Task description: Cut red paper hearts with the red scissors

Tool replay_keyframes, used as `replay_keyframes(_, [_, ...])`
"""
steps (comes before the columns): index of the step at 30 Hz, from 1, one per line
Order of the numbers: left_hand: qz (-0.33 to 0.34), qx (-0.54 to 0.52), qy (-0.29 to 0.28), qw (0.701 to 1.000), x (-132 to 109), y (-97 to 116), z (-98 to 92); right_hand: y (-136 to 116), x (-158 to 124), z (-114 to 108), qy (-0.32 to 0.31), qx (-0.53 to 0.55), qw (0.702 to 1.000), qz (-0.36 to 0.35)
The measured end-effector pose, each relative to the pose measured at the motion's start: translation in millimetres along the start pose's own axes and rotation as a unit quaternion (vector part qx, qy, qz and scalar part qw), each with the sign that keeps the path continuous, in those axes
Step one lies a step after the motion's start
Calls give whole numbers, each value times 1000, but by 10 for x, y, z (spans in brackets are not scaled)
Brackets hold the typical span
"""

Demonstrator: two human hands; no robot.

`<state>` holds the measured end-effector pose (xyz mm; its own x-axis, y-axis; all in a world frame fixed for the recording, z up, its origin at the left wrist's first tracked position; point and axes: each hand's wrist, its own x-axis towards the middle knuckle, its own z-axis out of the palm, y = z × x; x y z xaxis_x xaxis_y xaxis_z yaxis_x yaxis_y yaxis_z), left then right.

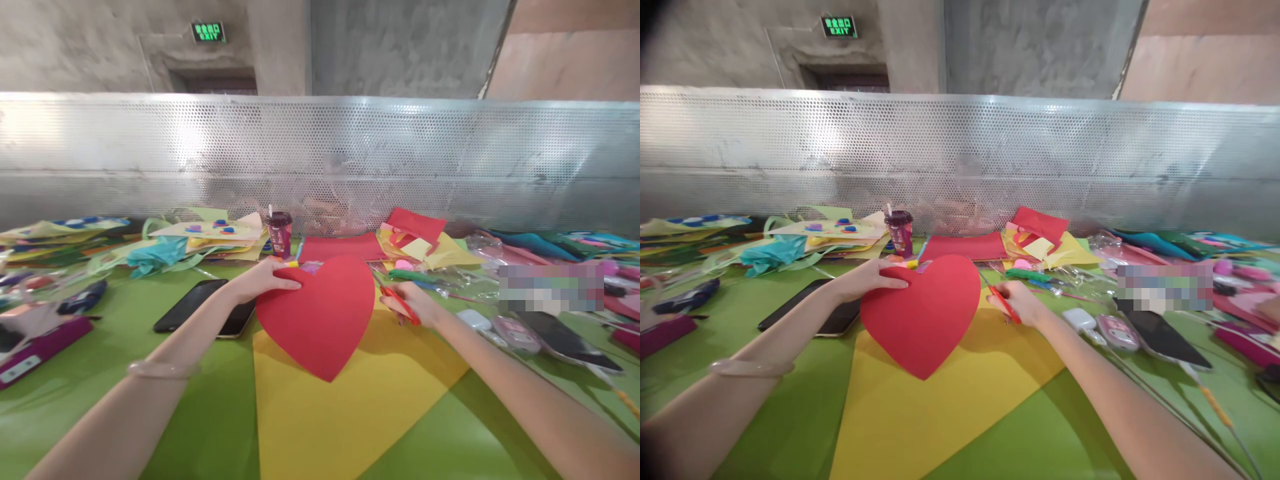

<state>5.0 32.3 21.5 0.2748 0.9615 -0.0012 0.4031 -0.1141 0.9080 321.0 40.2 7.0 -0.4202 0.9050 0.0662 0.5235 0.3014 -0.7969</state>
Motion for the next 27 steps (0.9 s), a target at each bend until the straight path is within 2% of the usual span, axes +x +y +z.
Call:
replay_keyframes(16, [-4, -2, 1, 1000, 5, -18, 0, 21, 19, 42, -1, 10, 1000, 6])
replay_keyframes(27, [-10, -57, -24, 998, -7, 11, 41, 78, 45, 63, -6, 35, 999, 23])
